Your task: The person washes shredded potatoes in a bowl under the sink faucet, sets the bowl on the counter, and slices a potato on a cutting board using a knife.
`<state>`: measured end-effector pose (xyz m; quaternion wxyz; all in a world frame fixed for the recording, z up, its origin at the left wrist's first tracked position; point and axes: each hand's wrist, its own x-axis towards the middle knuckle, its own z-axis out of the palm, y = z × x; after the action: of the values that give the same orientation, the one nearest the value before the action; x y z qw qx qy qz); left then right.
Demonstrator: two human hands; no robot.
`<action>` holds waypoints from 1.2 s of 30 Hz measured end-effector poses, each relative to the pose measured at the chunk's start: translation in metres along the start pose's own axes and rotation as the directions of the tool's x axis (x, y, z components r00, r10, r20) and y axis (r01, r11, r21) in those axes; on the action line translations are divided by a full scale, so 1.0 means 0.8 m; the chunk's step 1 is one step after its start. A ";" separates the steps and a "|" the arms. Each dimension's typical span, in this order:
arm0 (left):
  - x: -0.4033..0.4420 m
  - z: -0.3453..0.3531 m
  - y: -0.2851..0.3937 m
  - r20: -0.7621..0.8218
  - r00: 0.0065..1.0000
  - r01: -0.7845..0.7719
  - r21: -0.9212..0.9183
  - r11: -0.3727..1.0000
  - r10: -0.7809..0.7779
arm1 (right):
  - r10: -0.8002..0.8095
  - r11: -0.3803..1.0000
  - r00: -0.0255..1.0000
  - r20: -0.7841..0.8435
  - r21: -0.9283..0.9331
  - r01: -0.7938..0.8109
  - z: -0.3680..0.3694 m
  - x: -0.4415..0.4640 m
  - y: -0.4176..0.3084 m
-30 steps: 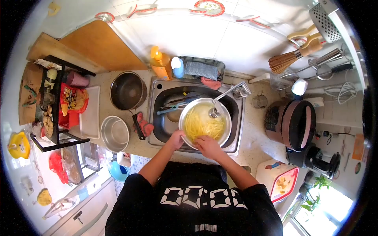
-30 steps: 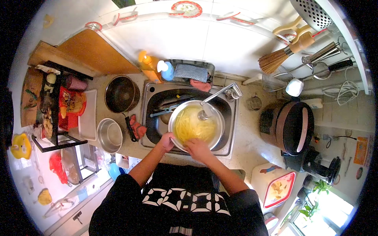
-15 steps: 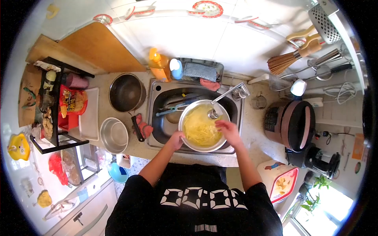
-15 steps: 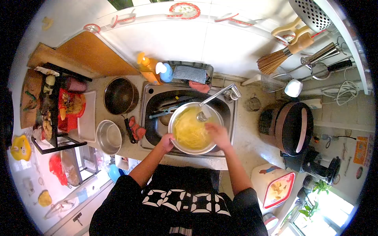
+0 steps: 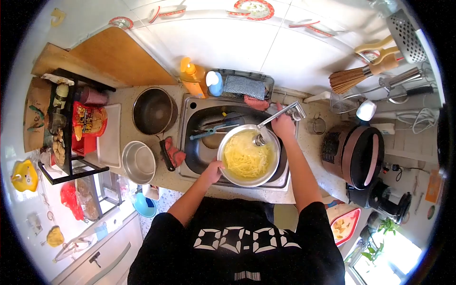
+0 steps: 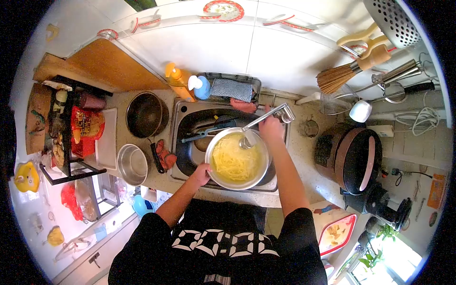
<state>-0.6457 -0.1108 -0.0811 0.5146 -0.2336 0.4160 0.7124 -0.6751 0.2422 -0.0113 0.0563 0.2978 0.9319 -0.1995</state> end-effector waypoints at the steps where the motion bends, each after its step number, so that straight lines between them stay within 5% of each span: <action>1: -0.001 0.001 0.000 -0.008 1.000 -0.007 -0.003 1.000 0.007 | -0.015 1.000 1.000 -0.019 -0.024 0.014 0.006 0.008 0.003; 7: -0.002 -0.001 -0.004 -0.019 1.000 -0.019 -0.004 1.000 0.019 | 0.141 0.987 0.982 0.126 -0.099 -0.129 -0.026 0.009 -0.010; 10: 0.002 -0.008 -0.007 -0.011 1.000 -0.003 -0.014 1.000 0.003 | 0.188 0.981 0.982 0.034 -0.045 -0.187 -0.012 0.013 0.003; 16: -0.006 -0.009 -0.007 0.031 0.999 -0.037 0.000 0.999 0.037 | 0.002 0.931 0.994 0.107 0.364 -0.041 0.027 -0.048 0.043; 24: -0.036 -0.004 0.002 0.048 0.999 -0.012 -0.002 1.000 0.012 | 0.166 0.863 0.966 0.199 0.445 -0.240 0.048 -0.188 0.052; 36: -0.072 -0.035 0.004 0.068 0.996 -0.078 0.262 0.962 0.063 | 0.186 0.840 0.971 0.153 0.487 -0.238 0.040 -0.273 0.037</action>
<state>-0.6308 -0.1652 -0.0515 0.5275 -0.1267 0.5002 0.6749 -0.4805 0.1346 -0.0017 0.0450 0.3931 0.8050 -0.4420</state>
